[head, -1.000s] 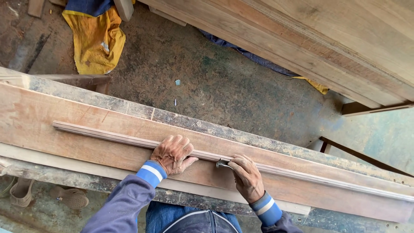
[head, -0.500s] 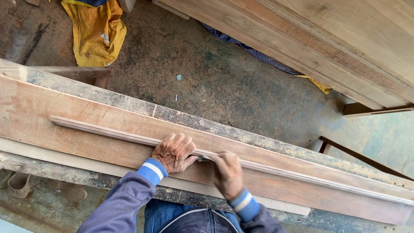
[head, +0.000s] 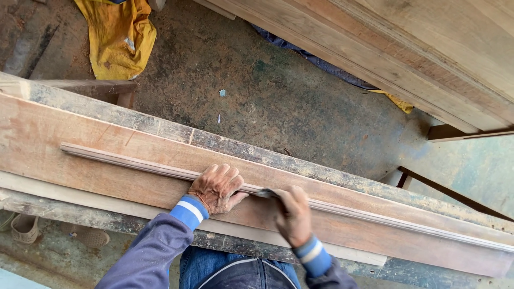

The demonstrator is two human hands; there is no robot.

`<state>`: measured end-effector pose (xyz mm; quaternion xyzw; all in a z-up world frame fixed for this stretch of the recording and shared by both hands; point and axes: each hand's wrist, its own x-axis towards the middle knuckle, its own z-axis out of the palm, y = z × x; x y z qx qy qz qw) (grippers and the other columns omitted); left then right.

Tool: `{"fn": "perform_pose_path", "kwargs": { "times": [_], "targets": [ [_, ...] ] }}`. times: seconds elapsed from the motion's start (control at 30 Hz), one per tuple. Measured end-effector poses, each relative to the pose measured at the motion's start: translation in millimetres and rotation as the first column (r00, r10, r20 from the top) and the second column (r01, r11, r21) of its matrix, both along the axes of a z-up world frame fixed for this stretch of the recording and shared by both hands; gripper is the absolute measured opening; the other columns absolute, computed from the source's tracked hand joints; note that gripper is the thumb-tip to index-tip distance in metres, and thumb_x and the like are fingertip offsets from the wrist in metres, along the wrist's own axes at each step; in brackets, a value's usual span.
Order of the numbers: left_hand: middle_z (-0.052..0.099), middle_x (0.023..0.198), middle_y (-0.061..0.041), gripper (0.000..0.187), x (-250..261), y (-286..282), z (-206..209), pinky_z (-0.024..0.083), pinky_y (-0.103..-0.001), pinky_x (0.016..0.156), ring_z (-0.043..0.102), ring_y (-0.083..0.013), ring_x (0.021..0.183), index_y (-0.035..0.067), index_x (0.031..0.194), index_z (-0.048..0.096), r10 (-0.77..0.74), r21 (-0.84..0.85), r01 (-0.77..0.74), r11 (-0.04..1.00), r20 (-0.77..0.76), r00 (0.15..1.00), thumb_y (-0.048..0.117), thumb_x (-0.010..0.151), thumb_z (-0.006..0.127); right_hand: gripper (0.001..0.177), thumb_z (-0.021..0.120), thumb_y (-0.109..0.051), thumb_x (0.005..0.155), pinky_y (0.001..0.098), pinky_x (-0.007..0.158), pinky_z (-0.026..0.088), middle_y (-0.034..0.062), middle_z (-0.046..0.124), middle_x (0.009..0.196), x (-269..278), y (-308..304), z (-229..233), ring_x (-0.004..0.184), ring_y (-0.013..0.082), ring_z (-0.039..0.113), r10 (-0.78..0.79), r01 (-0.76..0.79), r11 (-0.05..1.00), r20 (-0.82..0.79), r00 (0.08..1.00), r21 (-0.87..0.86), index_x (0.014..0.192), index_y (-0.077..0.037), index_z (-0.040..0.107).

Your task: Sanding a decorative wooden trim piece by hand using sandpaper.

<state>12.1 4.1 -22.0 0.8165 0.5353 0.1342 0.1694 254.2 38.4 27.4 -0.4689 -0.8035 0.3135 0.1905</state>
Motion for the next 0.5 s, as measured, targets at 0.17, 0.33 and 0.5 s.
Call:
{"fn": "perform_pose_path", "kwargs": {
  "times": [0.17,0.33,0.5],
  "targets": [
    [0.058,0.094,-0.006,0.037,0,1,1,0.048,-0.042,0.074,0.057,-0.0268,0.092,0.014,0.093,0.062,-0.017,-0.042,0.016,0.999,-0.010,1.000,0.046,0.078,0.074,0.035,0.062,0.005,0.072,0.0406,0.079,0.041,0.0111,0.056,0.086,2,-5,-15,0.087,0.0274,0.054,0.050,-0.051,0.999,0.057,0.997,0.008,0.104,-0.005,0.070],
    [0.059,0.096,-0.007,0.039,-1,1,1,0.047,-0.043,0.070,0.057,-0.0273,0.089,0.013,0.093,0.061,0.022,0.033,-0.023,0.999,0.050,0.999,0.048,0.083,0.075,0.031,0.070,0.000,0.074,0.0432,0.085,0.039,0.0052,0.061,0.089,65,-5,0,0.097,0.0249,0.057,-0.078,0.061,0.992,0.153,0.985,0.115,0.103,-0.012,0.071],
    [0.059,0.096,-0.007,0.039,2,0,2,0.047,-0.043,0.070,0.058,-0.0274,0.090,0.013,0.093,0.061,0.014,0.014,-0.015,1.000,0.045,0.999,0.048,0.082,0.076,0.047,0.067,0.005,0.067,0.0455,0.093,0.040,0.0072,0.062,0.093,19,-13,-1,0.103,0.0292,0.057,-0.076,0.064,0.991,0.104,0.992,0.115,0.111,-0.013,0.070]
  ]
}}
